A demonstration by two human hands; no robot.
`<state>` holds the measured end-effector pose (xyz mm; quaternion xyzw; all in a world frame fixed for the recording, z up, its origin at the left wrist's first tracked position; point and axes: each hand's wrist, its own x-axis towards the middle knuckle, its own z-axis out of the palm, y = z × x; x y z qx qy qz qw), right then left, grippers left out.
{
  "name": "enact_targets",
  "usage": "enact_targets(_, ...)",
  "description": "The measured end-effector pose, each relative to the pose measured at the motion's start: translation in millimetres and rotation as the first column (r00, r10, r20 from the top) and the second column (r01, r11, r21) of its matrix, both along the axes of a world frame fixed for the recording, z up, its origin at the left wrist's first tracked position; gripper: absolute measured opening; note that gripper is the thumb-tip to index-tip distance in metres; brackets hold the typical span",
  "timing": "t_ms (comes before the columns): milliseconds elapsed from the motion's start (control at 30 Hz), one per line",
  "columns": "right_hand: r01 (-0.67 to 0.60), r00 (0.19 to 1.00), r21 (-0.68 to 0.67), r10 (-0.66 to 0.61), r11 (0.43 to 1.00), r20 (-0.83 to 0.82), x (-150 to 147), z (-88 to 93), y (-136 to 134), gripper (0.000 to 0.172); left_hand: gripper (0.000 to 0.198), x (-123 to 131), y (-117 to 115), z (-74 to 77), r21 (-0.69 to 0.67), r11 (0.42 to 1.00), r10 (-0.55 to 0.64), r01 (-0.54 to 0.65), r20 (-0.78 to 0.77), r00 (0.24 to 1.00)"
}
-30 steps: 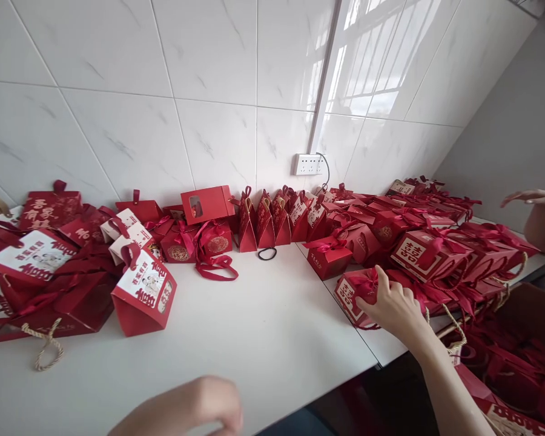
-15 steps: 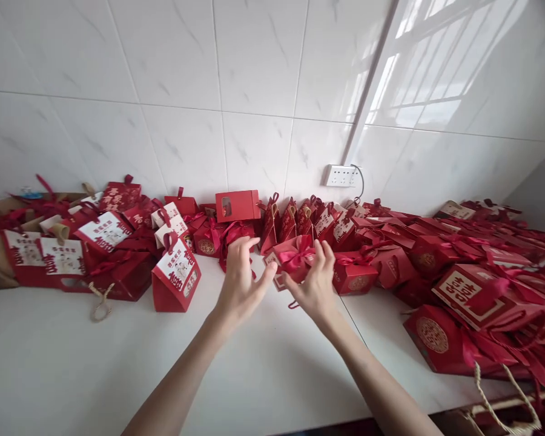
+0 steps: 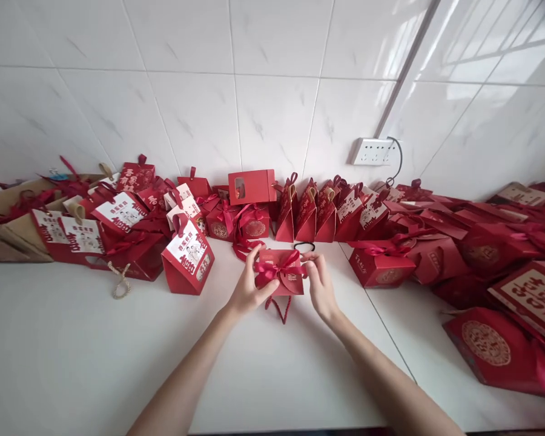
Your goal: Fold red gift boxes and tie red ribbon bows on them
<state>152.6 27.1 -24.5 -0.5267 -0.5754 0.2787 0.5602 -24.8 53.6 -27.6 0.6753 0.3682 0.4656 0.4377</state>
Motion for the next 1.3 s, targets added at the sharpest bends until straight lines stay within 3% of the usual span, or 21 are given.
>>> enact_targets(167, -0.068, 0.998, -0.022, 0.068, 0.997, -0.02, 6.6, 2.7, 4.9, 0.035, 0.079, 2.5, -5.3, 0.0, 0.059, 0.997, -0.037, 0.039, -0.038, 0.999)
enact_targets(400, -0.194, 0.974, -0.068, 0.201, 0.979, 0.107, 6.9, -1.4, 7.3, 0.037, 0.077, 2.6, 3.6, -3.1, -0.002, 0.999, 0.054, -0.054, 0.07, 0.996)
enact_targets(633, -0.242, 0.946, -0.065, 0.251, 0.968, 0.206, 7.4, -2.7, 5.4, 0.034, 0.071, 0.4, 2.3, -3.6, -0.001, 1.0, 0.021, -0.021, 0.135, 0.991)
enact_targets(800, -0.275, 0.924, -0.056, 0.28, 0.96, 0.258, 6.4, 0.9, 2.2, 0.029, 0.068, 4.2, -1.0, -1.1, -0.011, 0.993, 0.122, -0.122, 0.12, 0.985)
enact_targets(1000, -0.298, 0.891, -0.123, 0.322, 0.947, 0.319, 12.9, 10.7, 1.0, 0.026, 0.065, 7.0, -1.9, 2.4, -0.069, 0.987, 0.155, -0.148, 0.119, 0.981)
enact_targets(1133, -0.359, 0.857, -0.224, 0.415, 0.906, 0.306, 19.1, 21.2, -0.1, 0.021, 0.063, 6.7, -1.6, 4.0, -0.08, 0.982, 0.178, -0.17, 0.112, 0.978)
enact_targets(1300, -0.47, 0.798, -0.368, 0.564, 0.802, 0.211, 26.7, 35.3, -3.3, 0.02, 0.063, 8.0, -0.9, 5.3, -0.088, 0.979, 0.195, -0.186, 0.108, 0.975)
